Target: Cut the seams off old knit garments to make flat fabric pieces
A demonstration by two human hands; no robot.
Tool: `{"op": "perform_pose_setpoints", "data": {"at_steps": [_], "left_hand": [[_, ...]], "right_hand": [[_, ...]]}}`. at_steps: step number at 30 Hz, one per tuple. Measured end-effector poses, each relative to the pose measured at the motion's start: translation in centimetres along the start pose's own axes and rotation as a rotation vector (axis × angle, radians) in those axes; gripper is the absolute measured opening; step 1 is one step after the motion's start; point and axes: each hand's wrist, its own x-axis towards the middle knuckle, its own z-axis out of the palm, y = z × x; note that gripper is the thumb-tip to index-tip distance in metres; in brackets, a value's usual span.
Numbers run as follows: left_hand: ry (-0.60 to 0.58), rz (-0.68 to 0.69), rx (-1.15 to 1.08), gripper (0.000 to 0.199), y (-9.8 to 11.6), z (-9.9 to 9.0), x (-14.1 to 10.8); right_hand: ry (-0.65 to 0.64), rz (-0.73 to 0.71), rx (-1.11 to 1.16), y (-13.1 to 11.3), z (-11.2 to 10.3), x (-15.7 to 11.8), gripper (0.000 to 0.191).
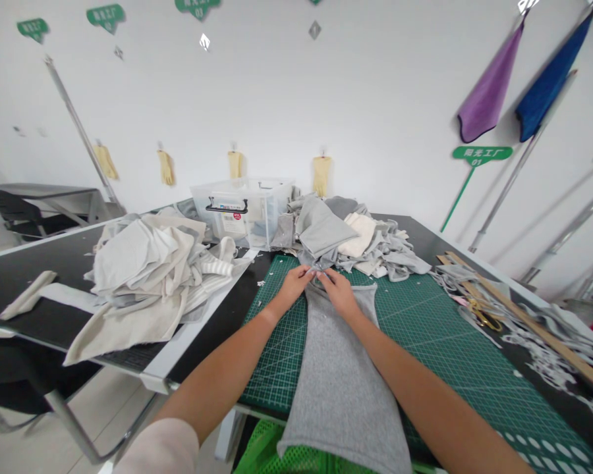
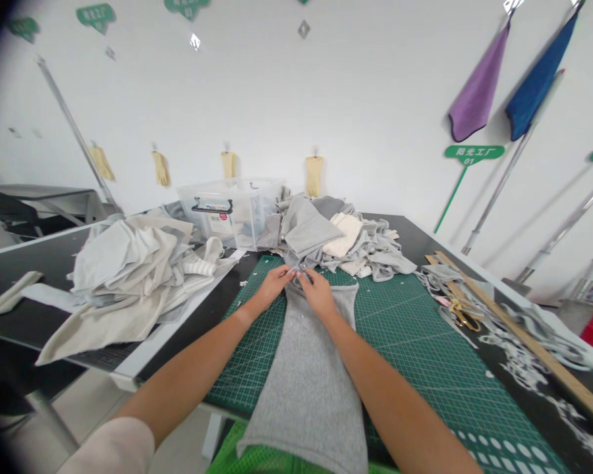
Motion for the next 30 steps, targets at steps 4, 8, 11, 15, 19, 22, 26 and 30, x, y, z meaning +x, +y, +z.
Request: {"op": "perform_pose_setpoints", "data": {"at_steps": [4, 8, 11, 15, 19, 22, 26, 30], "left_hand": [[0.002, 0.015, 0.017, 0.040, 0.35, 0.00, -0.10], [0.006, 0.008, 0.014, 0.040, 0.74, 0.06, -0.24], [0.005, 0.010, 0.006, 0.040, 0.93, 0.10, -0.30], [0.020, 0.004, -0.003, 0.039, 0.96, 0.18, -0.24], [0.024, 0.005, -0.011, 0.037, 0.80, 0.22, -0.13], [0.021, 0.023, -0.001, 0.036, 0.70, 0.18, -0.09], [0.011, 0.028, 0.017, 0.035, 0.75, 0.17, -0.08], [0.002, 0.018, 0.039, 0.035, 0.88, 0.22, -0.09]], "right_hand": [[0.004, 0.012, 0.006, -0.40, -0.05, -0.37, 0.041], [0.017, 0.046, 0.010, -0.72, -0.23, -0.64, 0.046], [0.017, 0.053, -0.004, -0.89, -0.28, -0.74, 0.048], [-0.003, 0.054, -0.066, -0.90, -0.15, -0.79, 0.047], [-0.020, 0.050, -0.122, -0.78, -0.02, -0.78, 0.047], [-0.020, 0.048, -0.133, -0.66, 0.02, -0.75, 0.046], [-0.026, 0.052, -0.131, -0.53, 0.06, -0.74, 0.046], [-0.038, 0.047, -0.131, -0.44, 0.11, -0.74, 0.045]]}}
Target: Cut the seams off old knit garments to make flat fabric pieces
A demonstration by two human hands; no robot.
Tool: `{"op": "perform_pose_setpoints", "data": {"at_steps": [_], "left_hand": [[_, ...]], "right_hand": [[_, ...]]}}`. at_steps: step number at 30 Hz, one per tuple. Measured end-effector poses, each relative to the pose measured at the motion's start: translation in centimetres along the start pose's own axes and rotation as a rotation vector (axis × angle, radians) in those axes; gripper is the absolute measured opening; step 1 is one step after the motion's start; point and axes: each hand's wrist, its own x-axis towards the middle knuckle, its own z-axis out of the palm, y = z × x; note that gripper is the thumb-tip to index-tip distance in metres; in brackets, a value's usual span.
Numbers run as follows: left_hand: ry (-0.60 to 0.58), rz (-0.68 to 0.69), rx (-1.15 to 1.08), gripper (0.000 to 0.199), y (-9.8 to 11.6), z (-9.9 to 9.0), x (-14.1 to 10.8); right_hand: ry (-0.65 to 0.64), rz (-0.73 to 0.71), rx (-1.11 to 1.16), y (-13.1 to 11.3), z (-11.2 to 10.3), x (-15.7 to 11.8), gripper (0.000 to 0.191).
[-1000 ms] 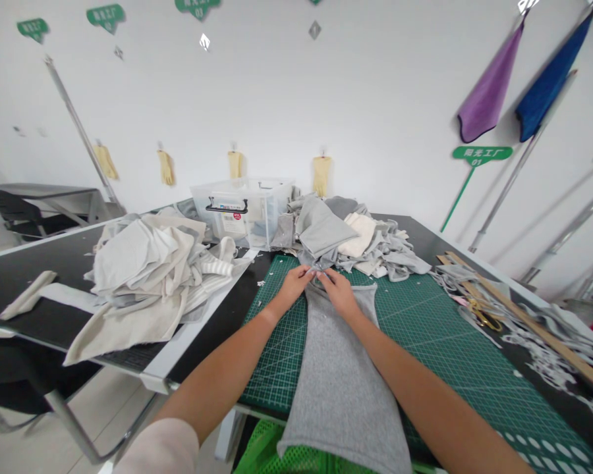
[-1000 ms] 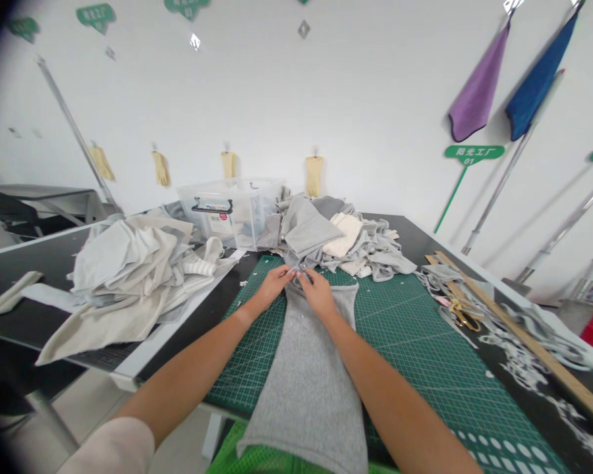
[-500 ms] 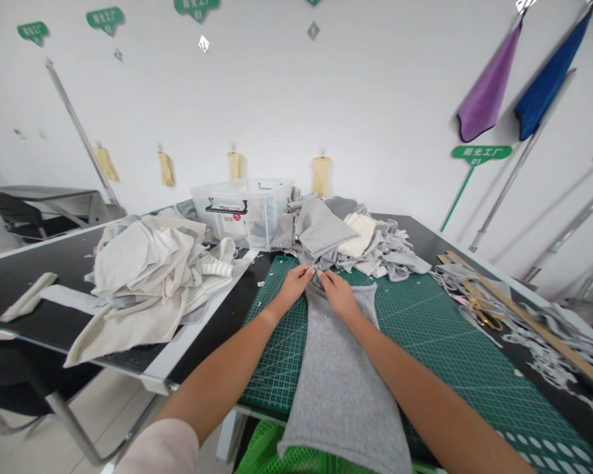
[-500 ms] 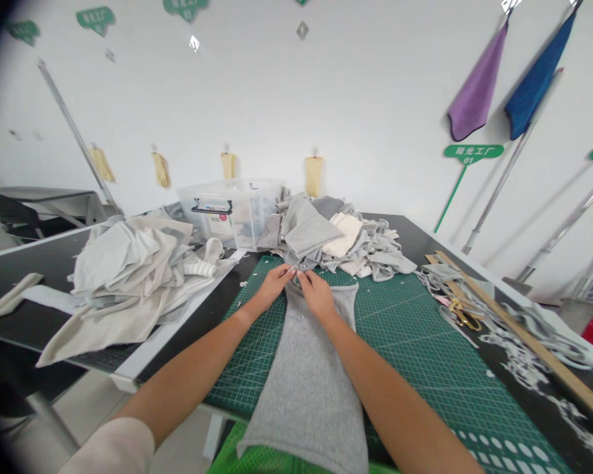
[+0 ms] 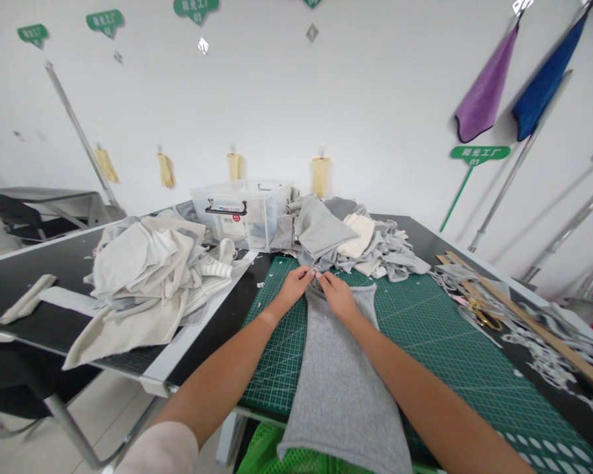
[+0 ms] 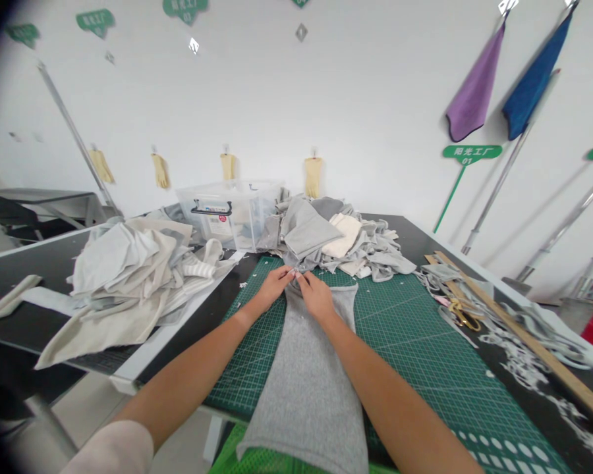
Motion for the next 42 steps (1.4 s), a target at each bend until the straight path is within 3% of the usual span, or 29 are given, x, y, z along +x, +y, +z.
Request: {"op": "perform_pose_setpoints", "data": {"at_steps": [31, 42], "left_hand": [[-0.016, 0.030, 0.192, 0.035, -0.6, 0.2, -0.2], [-0.036, 0.018, 0.132, 0.030, 0.4, 0.2, -0.2]], "right_hand": [[-0.050, -0.033, 0.036, 0.5, 0.3, 0.1, 0.044], [-0.048, -0.028, -0.017, 0.4, 0.3, 0.1, 0.043]]}}
